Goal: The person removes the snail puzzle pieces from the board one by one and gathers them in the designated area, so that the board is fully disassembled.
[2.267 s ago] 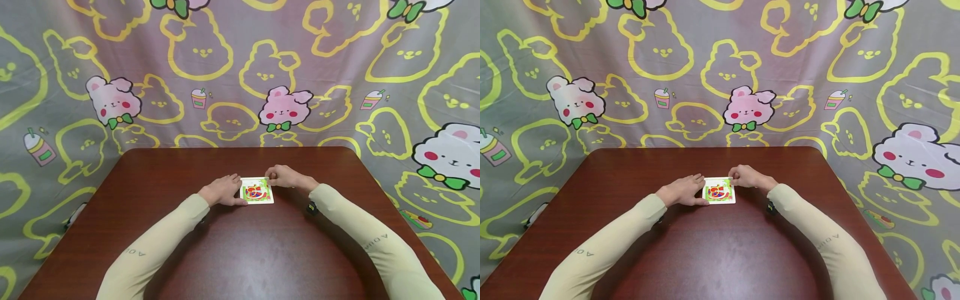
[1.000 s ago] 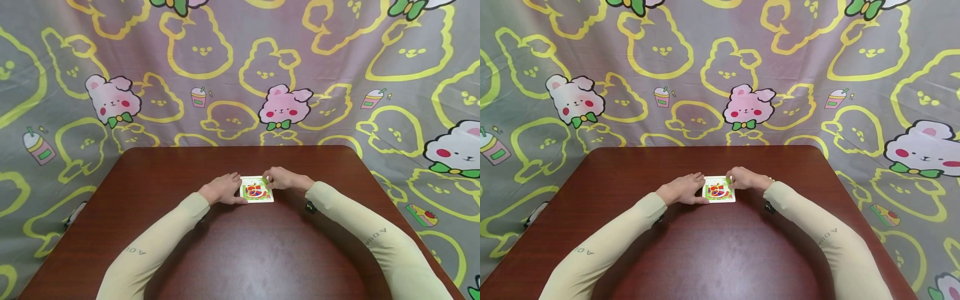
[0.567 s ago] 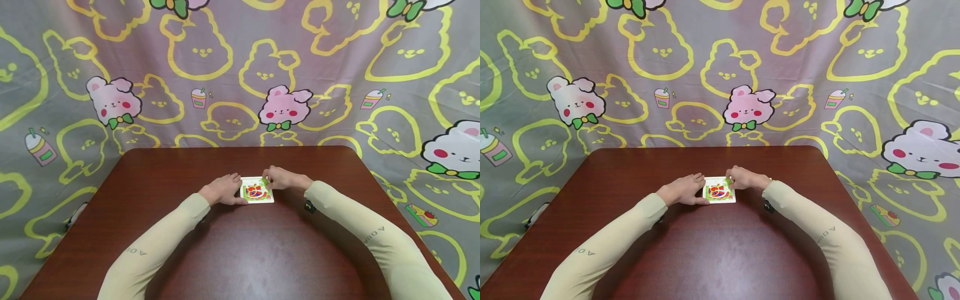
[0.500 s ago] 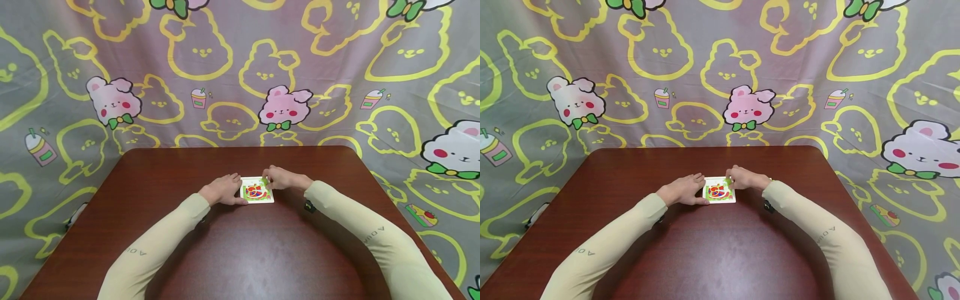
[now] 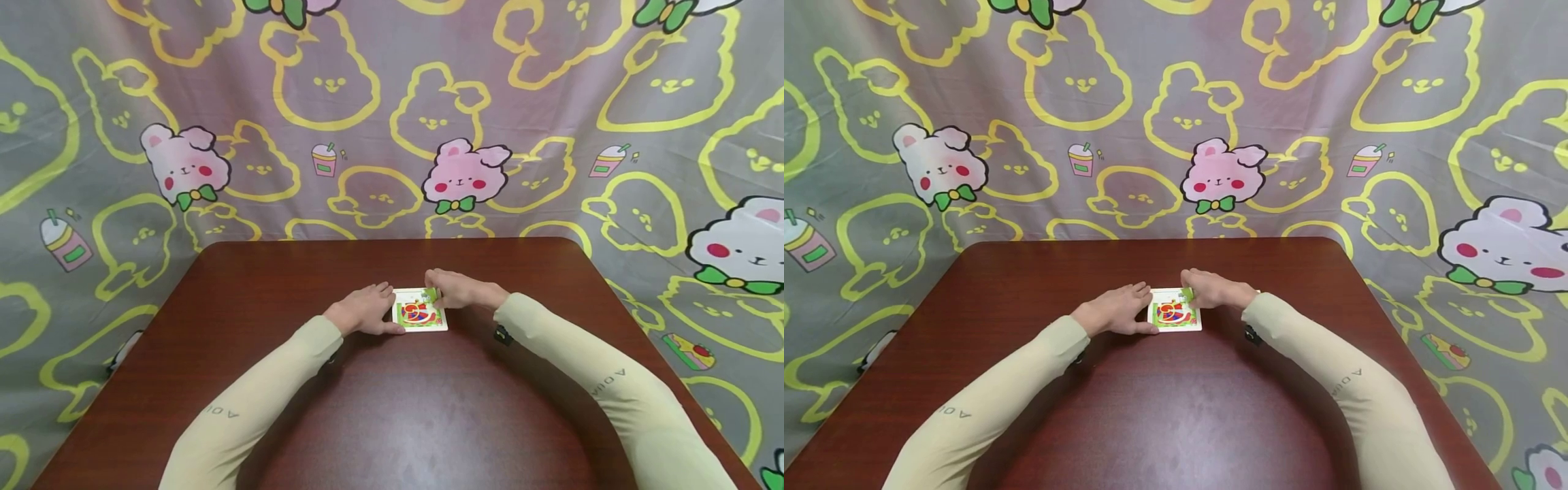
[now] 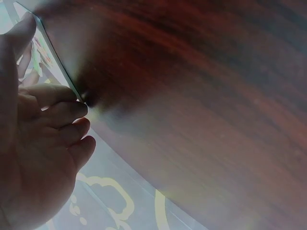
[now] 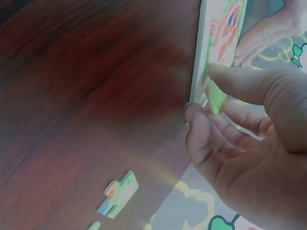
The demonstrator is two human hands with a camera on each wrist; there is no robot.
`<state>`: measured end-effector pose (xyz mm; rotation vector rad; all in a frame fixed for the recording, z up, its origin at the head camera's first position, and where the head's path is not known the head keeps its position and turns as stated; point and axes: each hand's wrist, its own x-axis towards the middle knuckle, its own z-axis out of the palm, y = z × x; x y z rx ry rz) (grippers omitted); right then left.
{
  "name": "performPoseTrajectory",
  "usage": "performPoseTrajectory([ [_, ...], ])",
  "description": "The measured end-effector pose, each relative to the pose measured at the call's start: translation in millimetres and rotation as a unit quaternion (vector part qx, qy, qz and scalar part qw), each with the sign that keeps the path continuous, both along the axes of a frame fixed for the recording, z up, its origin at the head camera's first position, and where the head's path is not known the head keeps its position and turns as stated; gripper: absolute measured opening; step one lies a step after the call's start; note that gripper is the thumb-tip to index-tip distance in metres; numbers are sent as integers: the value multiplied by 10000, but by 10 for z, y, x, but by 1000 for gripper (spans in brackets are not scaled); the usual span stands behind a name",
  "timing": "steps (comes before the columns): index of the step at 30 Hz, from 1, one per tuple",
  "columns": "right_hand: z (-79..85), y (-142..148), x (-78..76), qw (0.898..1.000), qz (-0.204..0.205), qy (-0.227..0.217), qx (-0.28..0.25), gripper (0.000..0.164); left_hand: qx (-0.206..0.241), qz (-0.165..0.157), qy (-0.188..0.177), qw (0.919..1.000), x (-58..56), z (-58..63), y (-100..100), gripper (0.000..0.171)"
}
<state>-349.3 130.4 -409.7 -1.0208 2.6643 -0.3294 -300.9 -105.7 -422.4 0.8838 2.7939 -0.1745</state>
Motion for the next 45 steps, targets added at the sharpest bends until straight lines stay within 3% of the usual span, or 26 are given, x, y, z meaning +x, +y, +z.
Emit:
performPoseTrajectory([
  [11, 6, 5, 50, 9995, -112, 300, 54, 33, 35, -36, -10, 10000, 17, 12, 11, 93],
  [22, -60, 5, 14, 9943, -190, 667, -804, 12, -7, -101, 27, 9999, 6, 13, 0, 93],
  [29, -28, 78, 12, 9887, -522, 446, -1334, 11, 36, -95, -10, 9999, 17, 13, -6, 93],
  [37, -2, 341, 28, 9825, -998, -203, -1562, 5, -37, -150, 66, 9999, 19, 7, -20, 93],
  [45, 53, 621, 53, 9743, -1317, -432, -1776, 6, -31, -181, 131, 9997, -7, -17, -32, 94],
])
